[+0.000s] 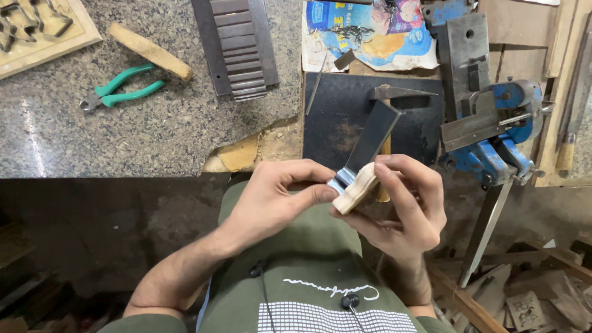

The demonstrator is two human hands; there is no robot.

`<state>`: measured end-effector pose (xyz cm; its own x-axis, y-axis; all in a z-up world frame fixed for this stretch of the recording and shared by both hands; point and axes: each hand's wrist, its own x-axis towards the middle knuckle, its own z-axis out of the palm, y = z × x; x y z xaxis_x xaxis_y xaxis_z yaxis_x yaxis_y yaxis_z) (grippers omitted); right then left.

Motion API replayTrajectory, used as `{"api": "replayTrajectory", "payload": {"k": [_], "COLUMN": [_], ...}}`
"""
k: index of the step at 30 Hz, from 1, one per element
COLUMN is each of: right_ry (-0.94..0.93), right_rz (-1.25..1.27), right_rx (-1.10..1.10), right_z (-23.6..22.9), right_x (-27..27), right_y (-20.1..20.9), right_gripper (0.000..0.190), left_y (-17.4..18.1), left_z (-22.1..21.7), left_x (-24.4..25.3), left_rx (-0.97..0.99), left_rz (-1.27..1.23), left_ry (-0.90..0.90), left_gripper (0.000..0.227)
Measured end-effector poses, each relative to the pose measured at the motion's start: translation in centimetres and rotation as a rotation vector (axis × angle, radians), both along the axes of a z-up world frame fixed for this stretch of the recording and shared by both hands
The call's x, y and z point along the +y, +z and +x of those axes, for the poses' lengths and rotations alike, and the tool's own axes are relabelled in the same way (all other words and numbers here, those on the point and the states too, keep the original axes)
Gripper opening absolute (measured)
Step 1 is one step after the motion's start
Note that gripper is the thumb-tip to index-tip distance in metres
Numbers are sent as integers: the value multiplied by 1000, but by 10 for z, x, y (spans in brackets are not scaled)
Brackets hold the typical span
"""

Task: The person uses a bandsaw to cut a metal strip, then repeatedly hammers the cut piece into a metal jig to bend it. The person inspects the bent metal piece and repeats the cutting and hammering process on additional pieces.

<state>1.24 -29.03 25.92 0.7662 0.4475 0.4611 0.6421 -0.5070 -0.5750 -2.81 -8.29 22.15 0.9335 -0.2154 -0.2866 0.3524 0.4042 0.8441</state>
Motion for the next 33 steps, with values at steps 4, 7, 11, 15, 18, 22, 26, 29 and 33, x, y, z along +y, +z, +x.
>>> {"api": "replayTrajectory", "payload": {"k": [4,7,11,15,18,22,26,29,33], "right_ry": [-30,-48,-67,-84,-94,-87,-77,-106,-85], "right_rz": [-26,-19,-33,-59,-60,-71,-44,-90,-98], "right_rx": [29,35,12,35,23,-25,-26,-32,-24], "right_z": [-7,-8,-7,-8,-7,-7,-8,-9,-10], "right_x": [2,-2,-2,-9,-10,-9,-9,-7,-8], "right_y": [3,3,3,7,6,2,2,2,2], "right_gripper": [72,75,75,74,74,73,74,75,74], "left_y": [1,0,1,1,1,2,6,9,13], "left_z": [0,0,-2,0,0,0,1,0,2], "left_x": [0,-1,2,-3,-4,-3,-2,1,2], "left_rx": [99,32,11,-3,-5,-15,-20,-63,-67], "left_rz": [-137,-92,-77,-66,-72,-44,10,56,50], "left_ry": [134,80,29,21,27,26,15,20,8], "left_gripper": [18,18,18,18,19,19,19,19,19]}}
